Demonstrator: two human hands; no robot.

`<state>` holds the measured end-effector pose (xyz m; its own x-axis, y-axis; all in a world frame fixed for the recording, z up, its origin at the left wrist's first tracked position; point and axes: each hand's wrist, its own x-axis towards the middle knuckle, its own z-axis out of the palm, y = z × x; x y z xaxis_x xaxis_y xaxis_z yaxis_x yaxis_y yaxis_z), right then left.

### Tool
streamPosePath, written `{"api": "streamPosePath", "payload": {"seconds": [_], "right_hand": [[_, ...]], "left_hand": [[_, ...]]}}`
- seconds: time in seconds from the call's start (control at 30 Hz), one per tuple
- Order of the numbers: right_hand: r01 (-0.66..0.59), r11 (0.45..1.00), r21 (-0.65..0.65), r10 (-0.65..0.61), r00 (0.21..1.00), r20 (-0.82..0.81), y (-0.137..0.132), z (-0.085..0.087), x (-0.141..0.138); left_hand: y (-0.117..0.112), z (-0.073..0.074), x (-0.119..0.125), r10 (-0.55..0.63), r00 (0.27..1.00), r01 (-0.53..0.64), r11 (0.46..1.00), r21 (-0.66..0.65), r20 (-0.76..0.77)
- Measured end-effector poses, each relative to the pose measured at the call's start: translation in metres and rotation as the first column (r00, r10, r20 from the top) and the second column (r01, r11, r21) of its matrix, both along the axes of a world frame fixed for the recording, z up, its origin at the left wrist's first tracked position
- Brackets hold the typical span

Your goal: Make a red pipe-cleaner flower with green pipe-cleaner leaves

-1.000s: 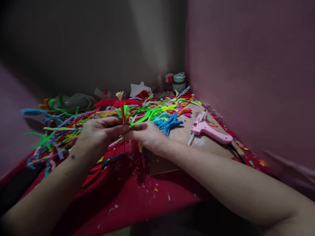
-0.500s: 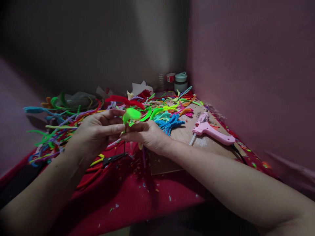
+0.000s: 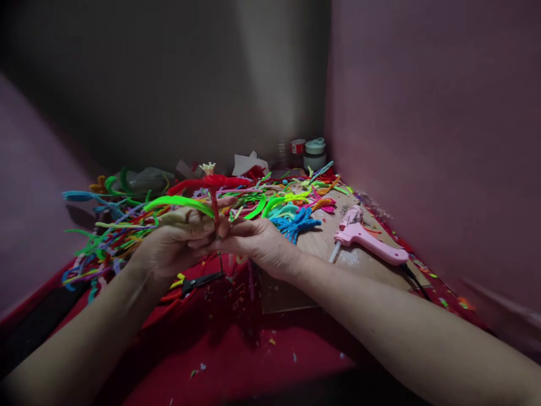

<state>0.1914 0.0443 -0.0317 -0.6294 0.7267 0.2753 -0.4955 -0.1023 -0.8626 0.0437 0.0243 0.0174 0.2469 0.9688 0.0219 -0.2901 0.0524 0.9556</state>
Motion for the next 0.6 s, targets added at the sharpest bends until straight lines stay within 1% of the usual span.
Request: {"api": "streamPosePath", "payload": {"seconds": [0.13,0.2,0.27,0.3,0.37,0.43,0.5,0.6], "right_hand": [[0.162,0.986,0.048,-0.163,0.986,0.037,0.003,0.0,-0.001],[0.186,0.977,0.103,-0.194,0.978,0.076,0.003,0.001,0.0],[0.2,0.963,0.178,-0.225,0.965,0.132,0.003,0.002,0.0],[0.201,0.96,0.196,-0.233,0.96,0.157,0.004,0.002,0.0],[0.183,0.968,0.174,-0.215,0.96,0.182,0.004,0.002,0.001],[0.119,0.983,0.138,-0.142,0.974,0.176,0.004,0.003,0.001],[0.06,0.988,0.14,-0.085,0.98,0.182,0.004,0.004,0.003],[0.002,0.986,0.165,-0.038,0.976,0.215,0.004,0.006,0.006]], "left_hand": [[0.003,-0.003,0.001,0.056,0.998,-0.057,0.998,-0.026,-0.033],[0.003,-0.006,0.002,0.072,0.993,-0.076,0.997,-0.033,-0.094],[0.001,-0.009,0.004,0.093,0.98,-0.097,0.995,-0.011,-0.175],[0.0,-0.01,0.005,0.115,0.973,-0.116,0.993,0.007,-0.201],[-0.003,-0.009,0.007,0.166,0.962,-0.161,0.986,0.04,-0.215],[-0.005,-0.007,0.007,0.197,0.96,-0.192,0.98,0.046,-0.201],[-0.005,-0.003,0.005,0.185,0.966,-0.184,0.983,0.023,-0.183],[-0.004,0.001,0.002,0.108,0.986,-0.115,0.993,-0.042,-0.125]]}}
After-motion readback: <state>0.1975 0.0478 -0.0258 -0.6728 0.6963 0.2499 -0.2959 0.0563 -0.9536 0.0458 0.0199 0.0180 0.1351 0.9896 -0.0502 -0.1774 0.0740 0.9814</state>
